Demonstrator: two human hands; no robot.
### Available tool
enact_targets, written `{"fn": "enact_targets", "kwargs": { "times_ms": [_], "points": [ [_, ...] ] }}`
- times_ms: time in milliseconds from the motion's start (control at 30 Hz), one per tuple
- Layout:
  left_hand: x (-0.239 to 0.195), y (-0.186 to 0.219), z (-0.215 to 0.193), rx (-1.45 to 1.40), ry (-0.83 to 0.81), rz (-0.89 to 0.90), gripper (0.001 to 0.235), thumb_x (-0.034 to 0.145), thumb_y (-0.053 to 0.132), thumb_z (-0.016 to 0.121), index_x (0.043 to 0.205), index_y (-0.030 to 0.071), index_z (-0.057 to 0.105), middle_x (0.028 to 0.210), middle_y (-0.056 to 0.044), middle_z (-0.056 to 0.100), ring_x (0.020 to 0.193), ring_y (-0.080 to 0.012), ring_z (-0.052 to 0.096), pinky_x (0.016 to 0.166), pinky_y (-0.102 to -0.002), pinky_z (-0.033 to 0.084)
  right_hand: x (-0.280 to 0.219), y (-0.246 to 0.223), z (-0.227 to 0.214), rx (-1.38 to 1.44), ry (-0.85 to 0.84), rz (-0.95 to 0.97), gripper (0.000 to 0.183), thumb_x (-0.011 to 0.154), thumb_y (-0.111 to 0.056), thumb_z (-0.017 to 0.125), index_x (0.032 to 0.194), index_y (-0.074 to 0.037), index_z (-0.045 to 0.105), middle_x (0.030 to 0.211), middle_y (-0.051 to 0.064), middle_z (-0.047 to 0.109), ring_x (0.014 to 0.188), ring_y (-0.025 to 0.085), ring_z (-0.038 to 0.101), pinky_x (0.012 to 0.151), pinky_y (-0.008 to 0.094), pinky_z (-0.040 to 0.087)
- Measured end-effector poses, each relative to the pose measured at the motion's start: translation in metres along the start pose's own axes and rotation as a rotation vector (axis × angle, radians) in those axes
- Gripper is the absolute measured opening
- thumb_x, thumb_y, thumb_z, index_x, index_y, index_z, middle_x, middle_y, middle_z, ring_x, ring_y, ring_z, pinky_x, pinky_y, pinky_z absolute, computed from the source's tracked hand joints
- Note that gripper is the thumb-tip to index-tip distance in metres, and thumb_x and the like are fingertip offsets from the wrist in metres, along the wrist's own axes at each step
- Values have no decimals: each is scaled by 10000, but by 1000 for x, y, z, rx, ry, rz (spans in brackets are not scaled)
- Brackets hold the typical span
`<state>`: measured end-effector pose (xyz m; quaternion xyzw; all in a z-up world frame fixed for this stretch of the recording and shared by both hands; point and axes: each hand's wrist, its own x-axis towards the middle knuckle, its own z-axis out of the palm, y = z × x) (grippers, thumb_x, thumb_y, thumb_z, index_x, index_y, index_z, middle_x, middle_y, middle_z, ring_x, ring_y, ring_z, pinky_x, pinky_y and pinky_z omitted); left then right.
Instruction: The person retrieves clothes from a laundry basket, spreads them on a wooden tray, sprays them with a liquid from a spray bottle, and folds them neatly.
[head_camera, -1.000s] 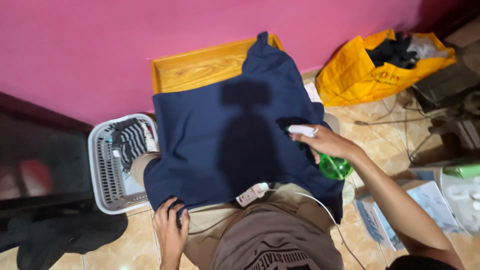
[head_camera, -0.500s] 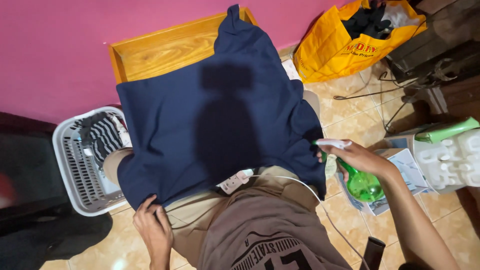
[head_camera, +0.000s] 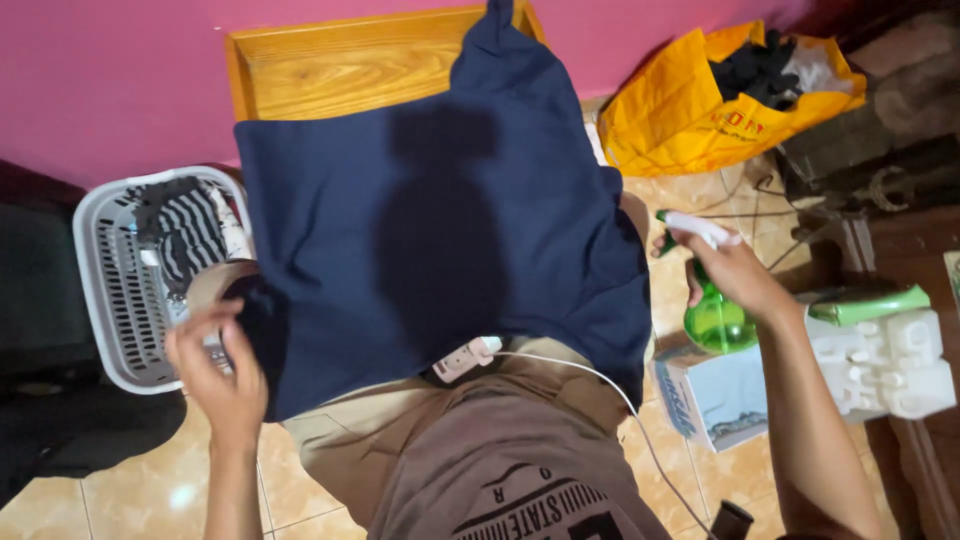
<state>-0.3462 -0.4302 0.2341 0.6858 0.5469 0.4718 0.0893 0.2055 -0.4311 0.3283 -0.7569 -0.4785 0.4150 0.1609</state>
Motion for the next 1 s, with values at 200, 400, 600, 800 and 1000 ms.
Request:
{"fn": "enact_targets", "kwargs": {
  "times_ms": [200, 400, 600, 800, 1000],
  "points": [
    [94, -52, 33, -38, -59, -114, 78, 1140, 86, 502, 1138, 11, 523, 1173, -162, 590, 1141, -343, 514, 1023, -440, 381, 94, -74, 25, -38, 42, -133, 275, 1049, -270, 435, 1008, -99, 647, 566, 99, 607, 466, 160, 605, 578, 253, 435],
    [107, -131, 100, -338, 28, -482, 253, 1134, 185, 573, 1301, 23, 474, 1325, -276, 557, 1297, -431, 491, 1109, -554, 337, 173, -131, 59, -112, 88, -124, 555, 1014, -500, 522, 870, -21, 763, 566, 190, 668, 730, 327, 749, 757, 446, 523],
    [113, -103, 106, -343, -299, -846, 531, 1114, 507, 364, 1450, 110, 471, 1485, -321, 486, 1440, -496, 380, 1221, -572, 261, 234, -155, 79, -129, -4, -63, 550, 1007, -561, 519, 1041, -47, 712, 542, 186, 672, 574, 259, 748, 678, 389, 579],
    [92, -146, 123, -397, -177, -785, 294, 1099, 292, 566, 1341, 129, 611, 1277, -202, 672, 1159, -333, 648, 1040, -473, 488, 335, -122, 86, 144, 110, -196, 443, 1035, -395, 524, 1226, -14, 645, 1012, 234, 735, 467, 306, 687, 393, 404, 597],
    [95, -151, 124, -344, -190, -737, 268, 1086, 243, 571, 1327, 133, 610, 1276, -151, 696, 1189, -323, 648, 1014, -466, 512, 341, -152, 125, 137, -115, -272, 467, 1052, -281, 525, 1372, 59, 533, 1069, 252, 685, 423, 307, 628, 305, 375, 544]
  ]
}}
